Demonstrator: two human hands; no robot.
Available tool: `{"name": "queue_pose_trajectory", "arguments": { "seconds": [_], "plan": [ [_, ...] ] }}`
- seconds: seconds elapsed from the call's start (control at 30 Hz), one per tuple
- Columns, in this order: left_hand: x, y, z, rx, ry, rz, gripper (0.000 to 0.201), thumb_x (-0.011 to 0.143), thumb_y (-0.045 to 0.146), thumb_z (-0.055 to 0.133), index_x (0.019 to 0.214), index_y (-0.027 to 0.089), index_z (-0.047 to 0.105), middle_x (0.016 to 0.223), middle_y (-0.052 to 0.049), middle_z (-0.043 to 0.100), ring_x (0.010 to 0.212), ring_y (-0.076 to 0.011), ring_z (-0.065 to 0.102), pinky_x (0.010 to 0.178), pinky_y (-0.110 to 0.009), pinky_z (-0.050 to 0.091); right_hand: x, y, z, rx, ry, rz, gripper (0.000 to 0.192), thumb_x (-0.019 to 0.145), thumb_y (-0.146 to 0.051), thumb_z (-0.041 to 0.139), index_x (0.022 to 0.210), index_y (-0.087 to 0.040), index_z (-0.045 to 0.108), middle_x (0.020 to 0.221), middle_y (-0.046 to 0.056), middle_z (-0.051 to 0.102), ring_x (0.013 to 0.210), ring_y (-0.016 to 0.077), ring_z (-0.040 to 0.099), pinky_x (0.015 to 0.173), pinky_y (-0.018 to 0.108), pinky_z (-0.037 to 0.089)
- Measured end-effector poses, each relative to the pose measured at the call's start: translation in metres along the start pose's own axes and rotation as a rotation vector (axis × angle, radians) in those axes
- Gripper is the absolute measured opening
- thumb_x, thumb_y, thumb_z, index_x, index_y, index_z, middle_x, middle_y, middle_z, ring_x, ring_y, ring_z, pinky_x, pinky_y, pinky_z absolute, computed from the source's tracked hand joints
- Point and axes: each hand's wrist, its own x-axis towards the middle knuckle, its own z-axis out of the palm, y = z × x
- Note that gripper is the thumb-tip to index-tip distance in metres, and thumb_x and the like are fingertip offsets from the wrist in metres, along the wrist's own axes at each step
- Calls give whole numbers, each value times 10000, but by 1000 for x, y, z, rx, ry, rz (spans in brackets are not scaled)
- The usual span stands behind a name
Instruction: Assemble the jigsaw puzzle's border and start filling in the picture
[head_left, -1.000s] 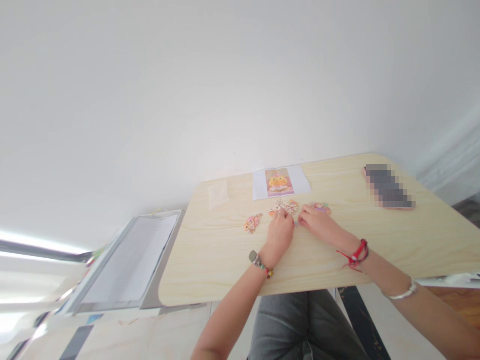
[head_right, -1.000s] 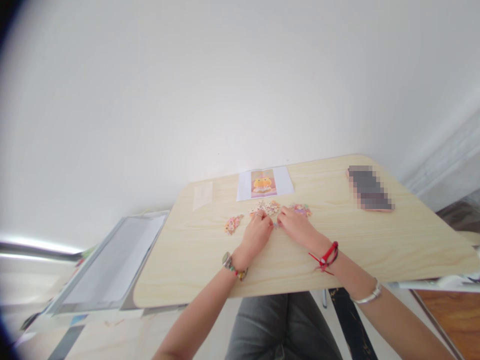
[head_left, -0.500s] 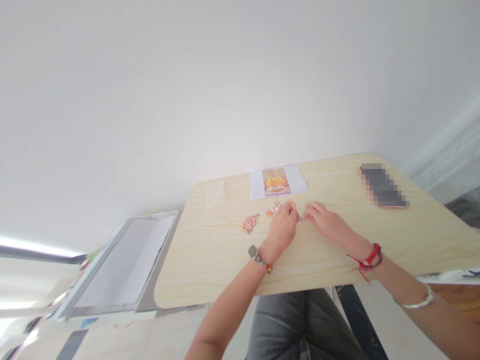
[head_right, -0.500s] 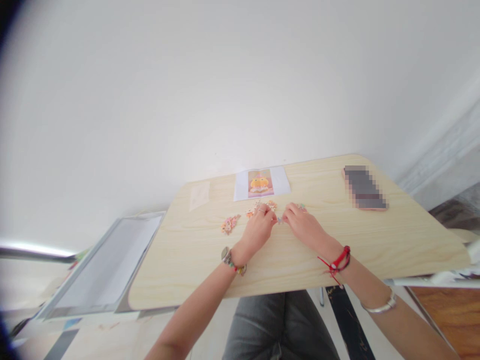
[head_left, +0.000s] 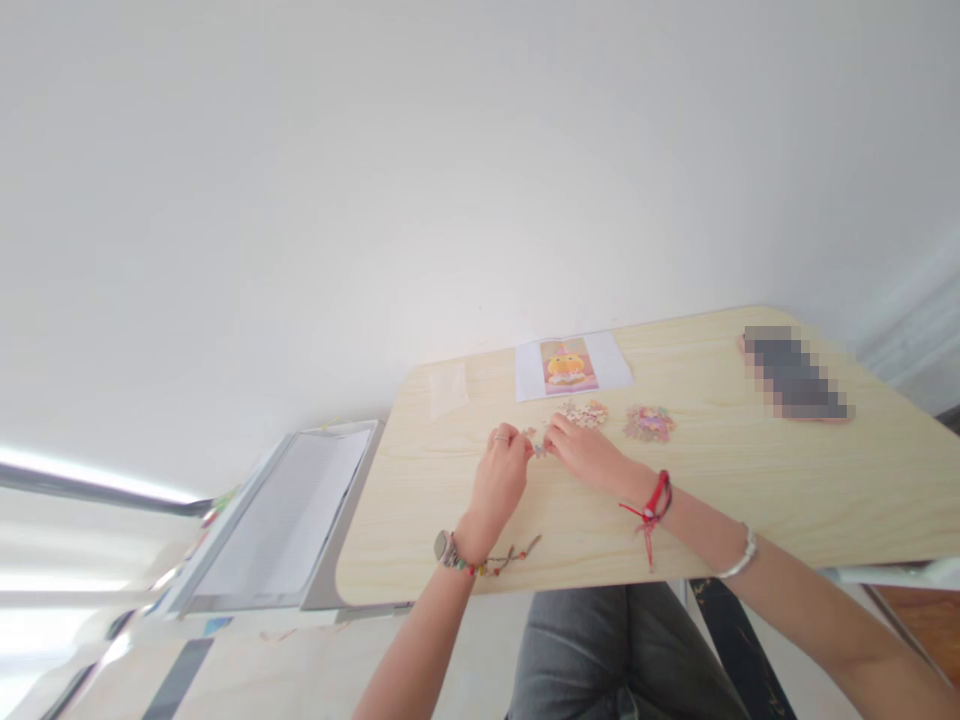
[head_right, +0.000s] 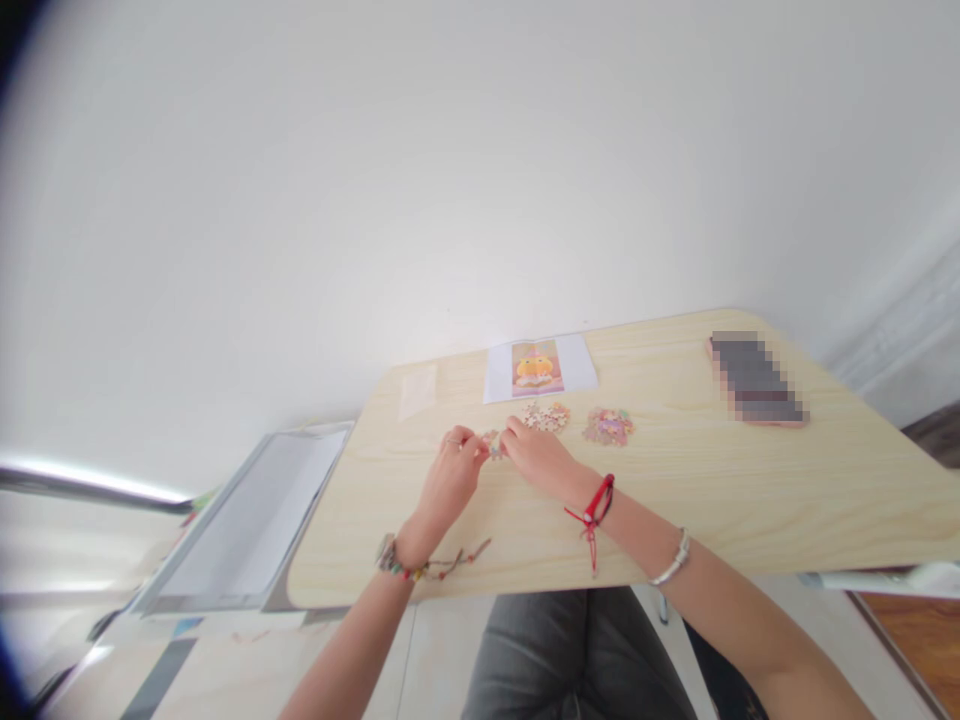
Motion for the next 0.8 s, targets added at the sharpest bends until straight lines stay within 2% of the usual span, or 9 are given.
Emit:
{"name": "queue_pose_trajectory", "arguments": {
  "seconds": [0.07,0.13,0.23,0.33,0.43,0.53,0.67,0.8],
  "plan": [
    [-5,-15,-2,9,41,-46,99,829,82,505,799,155,564,888,-60,482,854,-189,513,713,-310,492,11,-8,3,18,10,-7,316,871,-331,533,1149,-181,533,1146,75,555,957,191,570,787,385,494],
    [-6,-26,-2,11,76,-97,100,826,88,510,788,157,572,877,-60,488,861,-196,521,718,-320,494,16,-10,3,21,12,-6,333,868,-331,539,1166,-184,525,1170,76,546,990,201,563,809,401,489],
    [-5,-35,0,-2,79,-178,87,827,112,516,801,155,587,883,-68,498,876,-207,531,698,-320,498,16,-3,-2,16,17,6,326,872,-331,532,1160,-178,528,1163,80,548,973,197,567,801,398,491],
    [-3,-35,3,-20,46,-212,77,826,124,528,813,149,600,904,-74,502,879,-205,537,692,-308,497,6,15,-13,-1,25,41,220,901,-270,467,1051,-172,593,1062,86,571,881,179,582,759,348,482],
    [-1,-30,5,-34,45,-216,63,823,144,549,827,150,611,913,-74,499,884,-204,537,690,-300,498,-10,36,-25,-35,58,157,228,898,-183,408,890,-168,635,922,71,563,784,162,575,695,290,446],
    [3,-20,6,-50,79,-192,75,834,173,547,859,154,615,916,-74,492,885,-203,534,694,-302,504,-24,49,-34,-80,46,269,225,873,-169,414,884,-173,639,931,61,552,764,154,569,635,262,414],
    [11,-1,6,-70,65,-98,97,839,147,531,899,154,608,929,-71,480,915,-197,516,759,-316,504,-31,48,-36,-160,-33,341,220,874,-212,429,975,-191,623,989,56,546,765,153,577,580,256,381],
    [19,21,6,-69,19,-49,145,816,127,558,955,160,585,971,-67,471,939,-196,499,818,-350,492,-26,40,-29,-267,-79,315,194,868,-252,459,975,-178,603,1028,67,535,722,152,574,566,263,367]
  ]
}}
